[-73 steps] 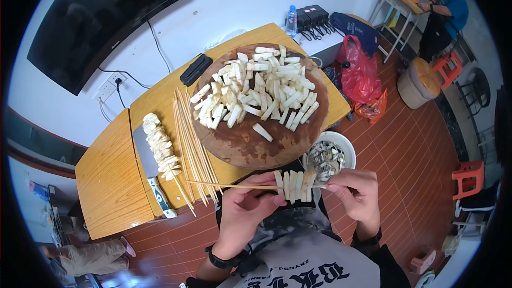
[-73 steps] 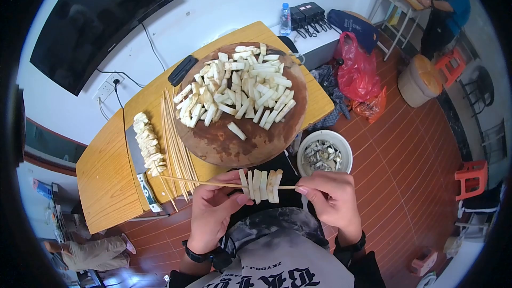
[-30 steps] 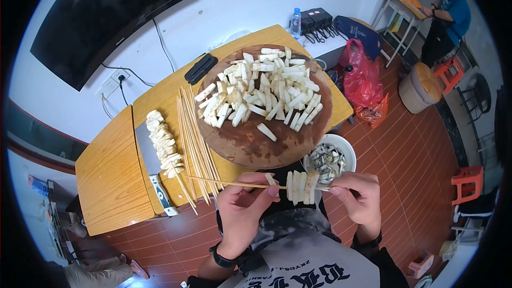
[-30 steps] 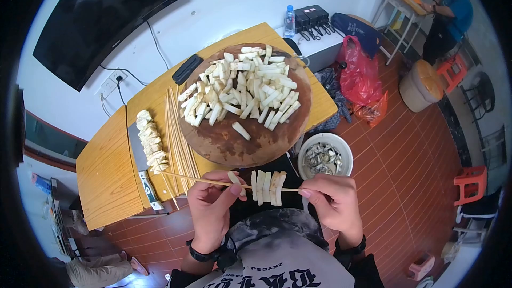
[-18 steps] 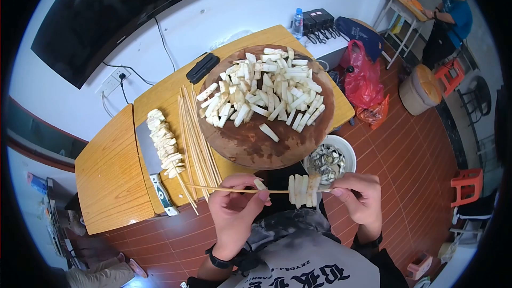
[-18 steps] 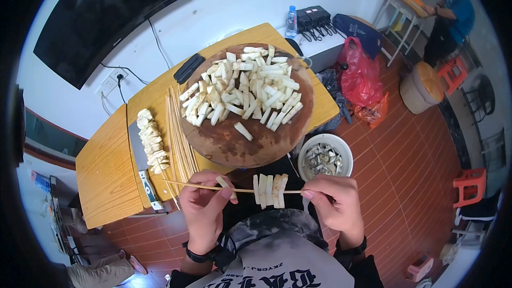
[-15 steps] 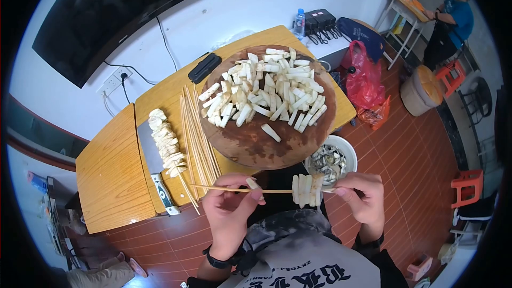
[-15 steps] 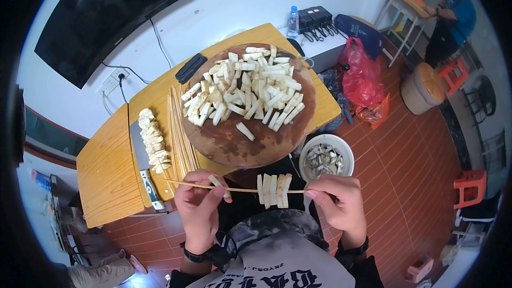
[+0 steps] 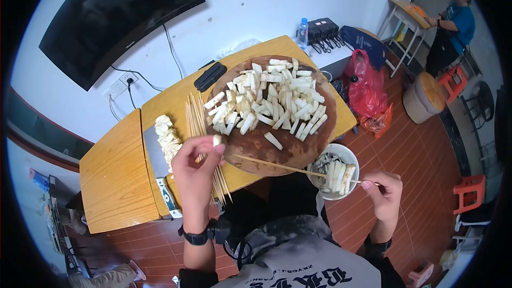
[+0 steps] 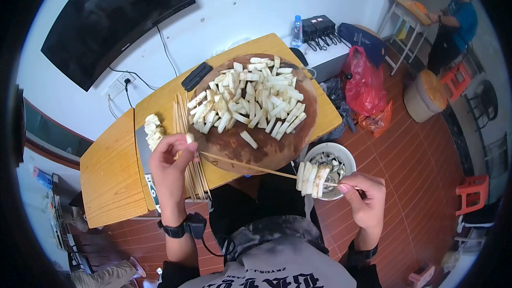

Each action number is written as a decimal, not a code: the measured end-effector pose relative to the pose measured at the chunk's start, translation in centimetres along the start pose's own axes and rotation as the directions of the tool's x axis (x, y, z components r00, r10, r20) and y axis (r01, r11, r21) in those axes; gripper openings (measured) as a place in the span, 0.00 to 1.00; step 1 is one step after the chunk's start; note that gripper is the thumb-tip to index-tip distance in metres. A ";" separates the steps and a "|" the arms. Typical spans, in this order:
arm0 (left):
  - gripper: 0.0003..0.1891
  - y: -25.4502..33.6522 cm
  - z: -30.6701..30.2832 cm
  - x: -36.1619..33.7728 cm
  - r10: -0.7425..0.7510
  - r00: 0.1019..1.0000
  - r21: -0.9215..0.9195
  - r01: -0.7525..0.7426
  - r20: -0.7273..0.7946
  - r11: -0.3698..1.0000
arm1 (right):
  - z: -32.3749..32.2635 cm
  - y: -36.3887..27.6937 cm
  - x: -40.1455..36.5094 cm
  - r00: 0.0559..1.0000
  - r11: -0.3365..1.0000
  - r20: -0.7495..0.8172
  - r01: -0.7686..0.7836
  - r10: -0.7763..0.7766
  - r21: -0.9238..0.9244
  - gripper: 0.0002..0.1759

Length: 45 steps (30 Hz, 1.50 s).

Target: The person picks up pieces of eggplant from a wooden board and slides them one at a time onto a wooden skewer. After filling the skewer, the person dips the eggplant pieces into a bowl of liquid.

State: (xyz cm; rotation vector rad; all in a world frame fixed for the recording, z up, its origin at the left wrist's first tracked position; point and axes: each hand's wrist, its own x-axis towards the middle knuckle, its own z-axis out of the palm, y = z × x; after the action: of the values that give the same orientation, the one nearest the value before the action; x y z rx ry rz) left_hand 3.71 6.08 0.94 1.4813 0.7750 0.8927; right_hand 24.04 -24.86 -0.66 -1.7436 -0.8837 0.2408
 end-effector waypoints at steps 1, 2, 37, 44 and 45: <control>0.10 0.2 0.5 0.8 0.057 0.998 0.136 -0.054 -0.013 0.989 | 0.0 0.0 0.0 1.000 1.000 -0.008 0.001 -0.001 -0.001 0.02; 0.10 0.4 1.0 1.7 0.114 0.993 0.269 -0.106 -0.017 0.957 | 0.0 0.0 0.0 1.000 1.000 -0.018 0.005 -0.005 0.005 0.03; 0.15 0.7 0.4 -2.5 -0.223 0.964 -0.261 0.254 0.143 0.931 | 0.6 1.5 0.1 1.000 0.998 -0.016 0.006 -0.005 0.065 0.04; 0.12 1.1 -0.5 -3.5 -0.226 0.968 -0.297 0.249 0.108 0.922 | 1.6 0.6 0.6 0.998 0.999 0.062 0.012 -0.014 0.033 0.04; 0.12 1.0 -0.6 -3.6 -0.222 0.969 -0.307 0.246 0.110 0.919 | 1.7 0.5 0.6 0.998 0.999 0.061 0.011 -0.013 0.033 0.04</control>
State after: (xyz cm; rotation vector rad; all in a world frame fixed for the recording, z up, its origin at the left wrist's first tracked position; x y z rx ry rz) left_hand 1.36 3.16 1.60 1.1036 0.6993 0.7371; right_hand 23.76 -23.23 -1.62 -1.7084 -0.9294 0.3010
